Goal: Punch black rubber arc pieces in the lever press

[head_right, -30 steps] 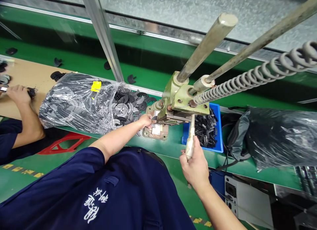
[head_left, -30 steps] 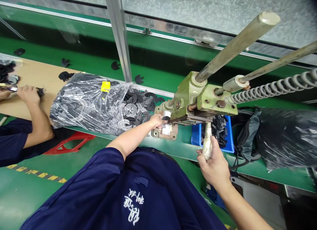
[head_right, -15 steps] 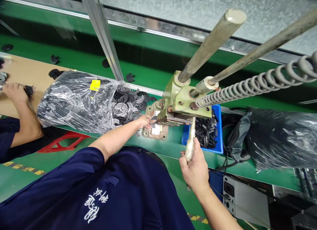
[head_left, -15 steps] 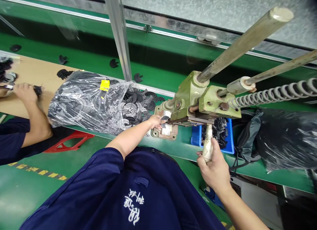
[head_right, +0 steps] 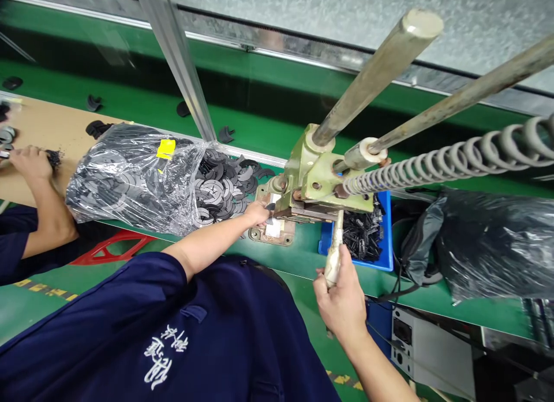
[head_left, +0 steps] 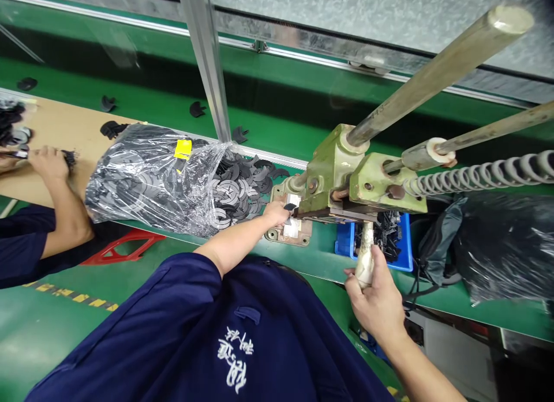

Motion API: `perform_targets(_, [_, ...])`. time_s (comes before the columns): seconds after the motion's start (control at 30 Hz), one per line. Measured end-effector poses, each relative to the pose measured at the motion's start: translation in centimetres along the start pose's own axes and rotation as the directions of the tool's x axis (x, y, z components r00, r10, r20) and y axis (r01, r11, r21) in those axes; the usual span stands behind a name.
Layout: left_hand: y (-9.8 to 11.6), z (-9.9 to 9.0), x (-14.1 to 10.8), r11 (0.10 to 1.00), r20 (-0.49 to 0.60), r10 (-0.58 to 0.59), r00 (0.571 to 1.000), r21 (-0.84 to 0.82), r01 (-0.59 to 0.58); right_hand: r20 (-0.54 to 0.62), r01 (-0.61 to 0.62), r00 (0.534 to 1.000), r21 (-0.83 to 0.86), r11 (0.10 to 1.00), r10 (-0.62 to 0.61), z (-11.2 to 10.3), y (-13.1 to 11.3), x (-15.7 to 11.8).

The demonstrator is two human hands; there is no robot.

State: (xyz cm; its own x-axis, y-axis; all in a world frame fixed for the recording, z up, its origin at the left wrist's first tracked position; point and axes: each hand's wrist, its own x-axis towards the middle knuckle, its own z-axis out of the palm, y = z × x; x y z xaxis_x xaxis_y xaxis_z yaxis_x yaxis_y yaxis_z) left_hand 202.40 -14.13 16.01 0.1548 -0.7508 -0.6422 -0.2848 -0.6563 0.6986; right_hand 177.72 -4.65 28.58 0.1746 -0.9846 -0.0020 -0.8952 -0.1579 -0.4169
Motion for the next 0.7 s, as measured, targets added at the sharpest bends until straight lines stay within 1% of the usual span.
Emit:
perform_targets(0.17, [0.0,0.0,0.2,0.999,-0.010,0.002,1.000,0.039,-0.002,-0.001,0.020,1.000,0.018,1.000,-0.020,0.0,0.0,0.0])
perform_targets(0.27, [-0.5,0.3,0.8,1.000,-0.039,0.010,0.999,0.015,-0.009,0.002,0.008,1.000,0.022,1.000,-0.008,0.0,-0.1,0.0])
perform_targets(0.4, [-1.0,1.0,1.2,0.995,-0.044,-0.061,0.997,-0.075,0.058,0.002,-0.012,1.000,0.002,1.000,0.012,0.0,-0.1,-0.1])
perform_targets(0.47, [-1.2,1.2,0.9,0.995,-0.054,-0.076,0.996,-0.076,0.072,-0.002,0.001,1.000,0.001,1.000,-0.001,0.0,0.0,-0.1])
perform_targets(0.53, [-1.2,1.2,0.4,1.000,-0.127,0.001,0.992,0.000,-0.001,-0.010,0.021,1.000,0.002,1.000,-0.021,0.0,0.1,-0.1])
perform_targets(0.6, [-1.3,1.1,-0.1,0.992,-0.199,0.097,0.975,0.097,-0.079,-0.010,0.029,1.000,0.000,1.000,-0.029,0.1,0.2,0.0])
perform_targets(0.63, [-1.2,1.0,-0.2,0.989,-0.208,0.115,0.971,0.118,-0.091,-0.007,0.026,1.000,-0.005,1.000,-0.026,0.1,0.2,0.0])
perform_targets(0.67, [-1.2,0.8,-0.3,0.991,-0.194,0.099,0.976,0.114,-0.077,-0.003,0.022,1.000,-0.010,1.000,-0.022,0.1,0.2,0.0])
perform_targets(0.7, [-1.1,0.8,-0.3,0.995,-0.162,0.057,0.985,0.092,-0.043,-0.001,0.020,1.000,-0.014,1.000,-0.020,0.1,0.2,0.0])
